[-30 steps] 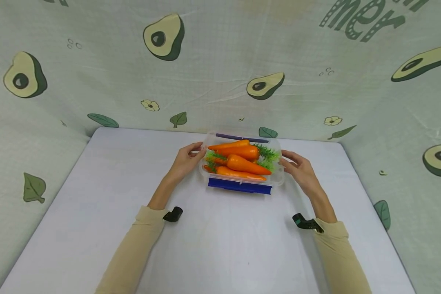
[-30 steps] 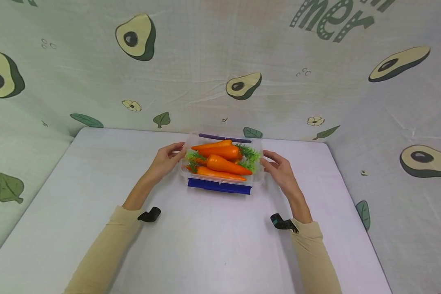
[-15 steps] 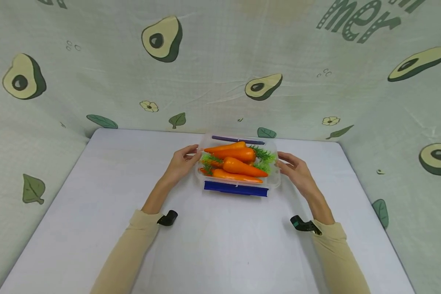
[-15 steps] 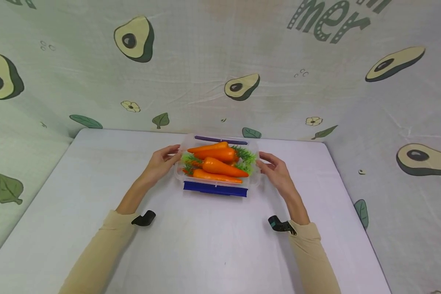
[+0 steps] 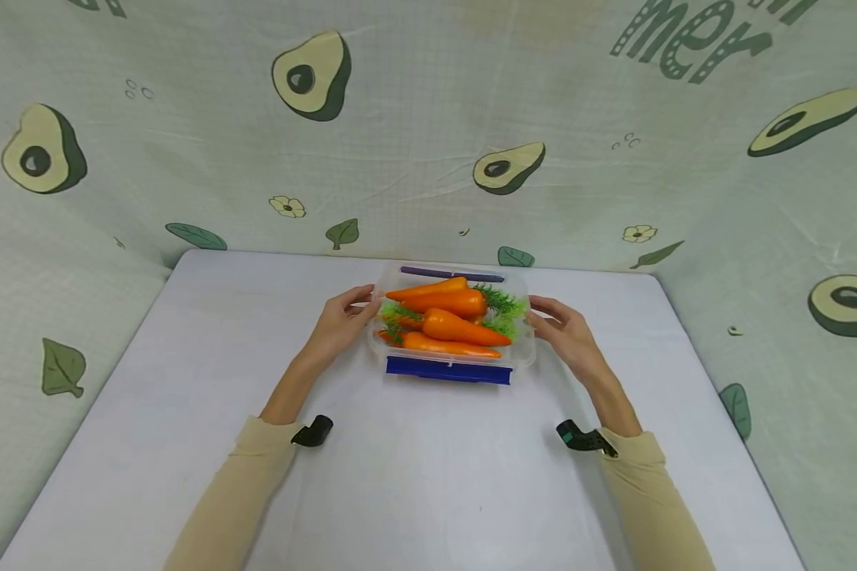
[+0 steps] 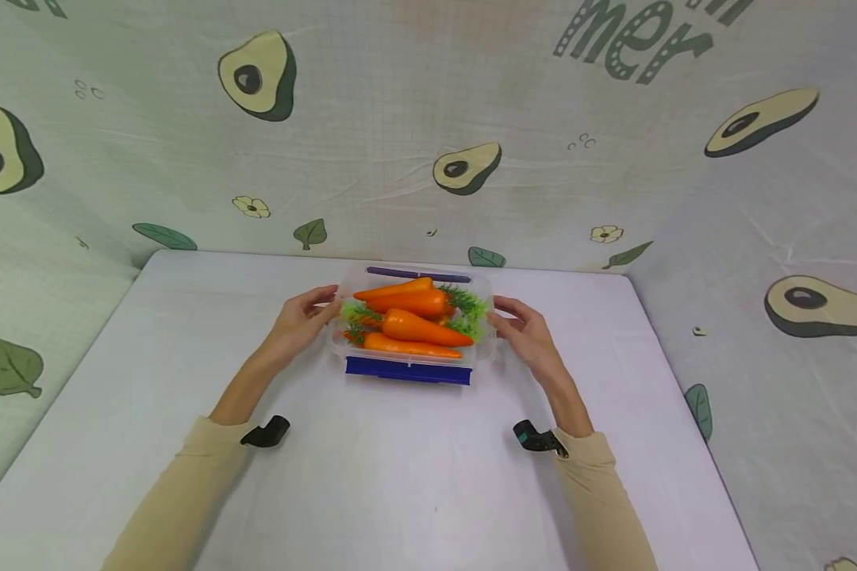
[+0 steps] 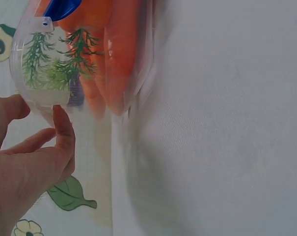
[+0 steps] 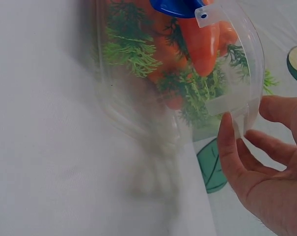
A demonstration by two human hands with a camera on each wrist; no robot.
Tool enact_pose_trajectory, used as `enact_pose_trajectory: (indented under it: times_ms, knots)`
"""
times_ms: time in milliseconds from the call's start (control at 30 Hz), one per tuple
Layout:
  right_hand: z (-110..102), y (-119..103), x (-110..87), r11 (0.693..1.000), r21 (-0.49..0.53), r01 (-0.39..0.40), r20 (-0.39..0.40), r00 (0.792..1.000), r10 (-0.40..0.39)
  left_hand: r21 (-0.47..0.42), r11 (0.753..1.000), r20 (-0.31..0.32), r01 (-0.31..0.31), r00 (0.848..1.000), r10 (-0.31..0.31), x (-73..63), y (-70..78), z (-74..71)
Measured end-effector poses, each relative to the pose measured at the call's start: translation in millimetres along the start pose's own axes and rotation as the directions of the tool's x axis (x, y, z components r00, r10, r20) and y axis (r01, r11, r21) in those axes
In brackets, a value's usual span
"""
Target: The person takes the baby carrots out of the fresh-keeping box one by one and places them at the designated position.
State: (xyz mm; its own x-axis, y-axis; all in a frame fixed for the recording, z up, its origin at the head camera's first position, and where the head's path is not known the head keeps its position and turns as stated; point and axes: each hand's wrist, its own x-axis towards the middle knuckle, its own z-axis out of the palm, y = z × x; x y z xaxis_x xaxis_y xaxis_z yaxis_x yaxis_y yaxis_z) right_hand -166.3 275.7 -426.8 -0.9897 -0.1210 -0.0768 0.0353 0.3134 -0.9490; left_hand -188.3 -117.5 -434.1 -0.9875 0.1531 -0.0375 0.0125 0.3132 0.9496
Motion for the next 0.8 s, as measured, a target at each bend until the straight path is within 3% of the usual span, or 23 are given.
enact_pose_trajectory:
  times_ms: [800]
  knots:
    - [24.8, -5.0, -3.1, 0.999, 0.027, 0.023, 0.031, 0.999, -0.024, -0.040, 0.999, -0.007, 0.024, 1.000, -0.024, -28.1, -12.2, -22.9]
